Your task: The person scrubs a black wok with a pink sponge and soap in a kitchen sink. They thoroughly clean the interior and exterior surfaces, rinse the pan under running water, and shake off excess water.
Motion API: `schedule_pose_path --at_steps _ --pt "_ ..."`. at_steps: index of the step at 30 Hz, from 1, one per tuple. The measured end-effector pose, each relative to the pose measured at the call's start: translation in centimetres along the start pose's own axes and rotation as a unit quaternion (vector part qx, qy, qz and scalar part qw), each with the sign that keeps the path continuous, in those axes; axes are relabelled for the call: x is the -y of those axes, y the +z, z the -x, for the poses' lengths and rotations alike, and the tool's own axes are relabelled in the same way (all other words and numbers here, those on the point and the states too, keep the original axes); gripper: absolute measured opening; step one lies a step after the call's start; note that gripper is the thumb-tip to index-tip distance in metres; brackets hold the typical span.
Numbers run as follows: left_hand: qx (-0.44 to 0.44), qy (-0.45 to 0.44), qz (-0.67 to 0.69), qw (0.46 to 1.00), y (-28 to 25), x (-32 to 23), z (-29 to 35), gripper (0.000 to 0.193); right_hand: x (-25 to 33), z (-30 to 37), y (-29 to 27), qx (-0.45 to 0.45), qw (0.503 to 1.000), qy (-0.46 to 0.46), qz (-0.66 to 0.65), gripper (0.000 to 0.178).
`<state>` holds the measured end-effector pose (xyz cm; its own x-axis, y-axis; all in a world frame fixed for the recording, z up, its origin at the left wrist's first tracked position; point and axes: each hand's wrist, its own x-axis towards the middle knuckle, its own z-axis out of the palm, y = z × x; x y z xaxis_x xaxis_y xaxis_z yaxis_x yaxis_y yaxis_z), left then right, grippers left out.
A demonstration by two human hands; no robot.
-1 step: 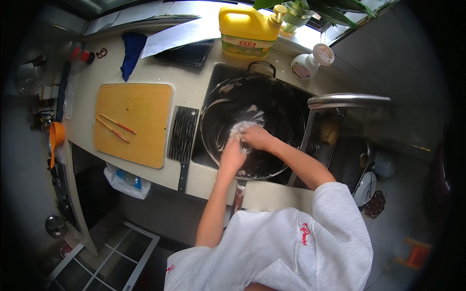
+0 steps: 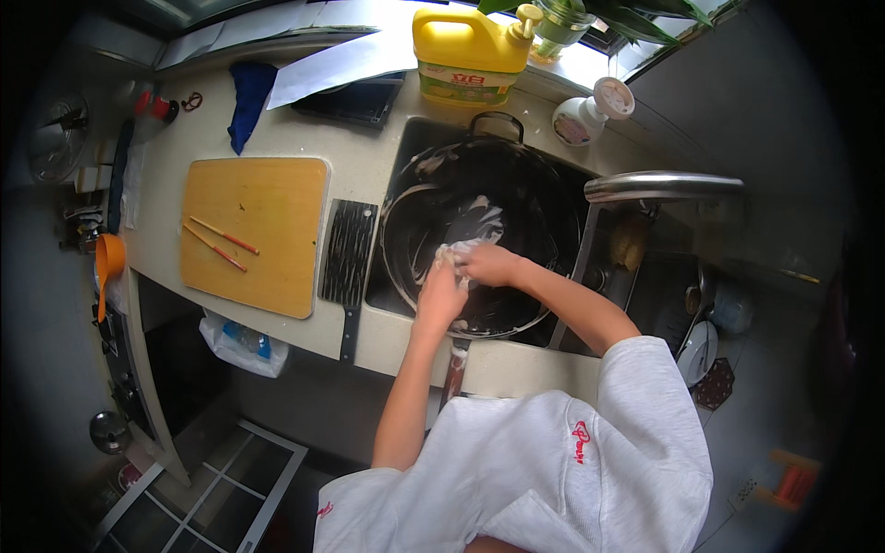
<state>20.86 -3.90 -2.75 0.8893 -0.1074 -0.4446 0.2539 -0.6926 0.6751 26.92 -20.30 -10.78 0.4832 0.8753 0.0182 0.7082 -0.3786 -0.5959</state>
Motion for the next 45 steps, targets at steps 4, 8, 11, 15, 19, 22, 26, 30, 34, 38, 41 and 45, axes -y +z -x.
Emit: schedule_pose_path --at_steps 4,8,11,15,19,22,26,30,34,38,41,45 --pt "-0.098 0.019 0.046 0.994 -2.2 -0.9 2.8 0.058 0.5 -0.7 -1.9 -0.062 0.953 0.282 0.089 0.02" --pt "-0.102 0.004 0.111 0.989 -3.8 -0.1 6.1 0.045 -2.2 0.0 -1.9 -0.082 0.984 0.1 0.123 0.018" --pt "-0.115 -0.027 0.142 0.983 -3.6 0.8 7.3 0.036 -0.3 0.2 -0.4 -0.088 0.976 0.122 0.155 0.018" --pt "0.043 -0.234 0.009 0.971 -6.0 -1.1 10.9 0.036 0.5 -2.4 -2.3 -0.116 0.913 0.384 0.068 0.022" --pt "0.126 -0.271 -0.045 0.953 -5.8 -0.1 15.2 0.049 0.7 -2.4 -0.4 -0.11 0.979 0.121 0.12 0.021" --pt "0.13 -0.314 -0.037 0.94 -5.0 1.3 16.7 0.053 0.6 -1.6 -1.7 -0.15 0.937 0.284 0.137 0.016" --pt "0.065 -0.27 0.046 0.959 -3.3 2.5 17.1 0.047 1.3 1.7 -2.3 0.007 0.959 0.274 0.075 0.017" --pt "-0.014 -0.134 0.166 0.977 -2.4 1.9 14.2 0.035 5.6 3.1 -4.6 -0.006 0.972 0.232 -0.032 0.029" --pt "-0.102 0.007 0.35 0.931 -2.7 -0.8 10.1 0.02 9.7 2.8 -7.4 -0.177 0.945 0.234 -0.142 0.024" --pt "-0.12 0.046 0.381 0.916 -1.9 -2.2 6.4 0.028 12.0 2.9 -5.1 -0.405 0.798 0.327 -0.305 0.017" --pt "-0.078 0.009 0.537 0.84 -1.2 -5.5 4.3 0.039 12.2 4.8 -6.9 -0.536 0.58 0.328 -0.518 0.036" --pt "-0.018 -0.079 0.64 0.764 0.1 -9.1 2.4 0.029 10.6 11.0 -9.7 -0.535 0.673 0.273 -0.432 0.038"
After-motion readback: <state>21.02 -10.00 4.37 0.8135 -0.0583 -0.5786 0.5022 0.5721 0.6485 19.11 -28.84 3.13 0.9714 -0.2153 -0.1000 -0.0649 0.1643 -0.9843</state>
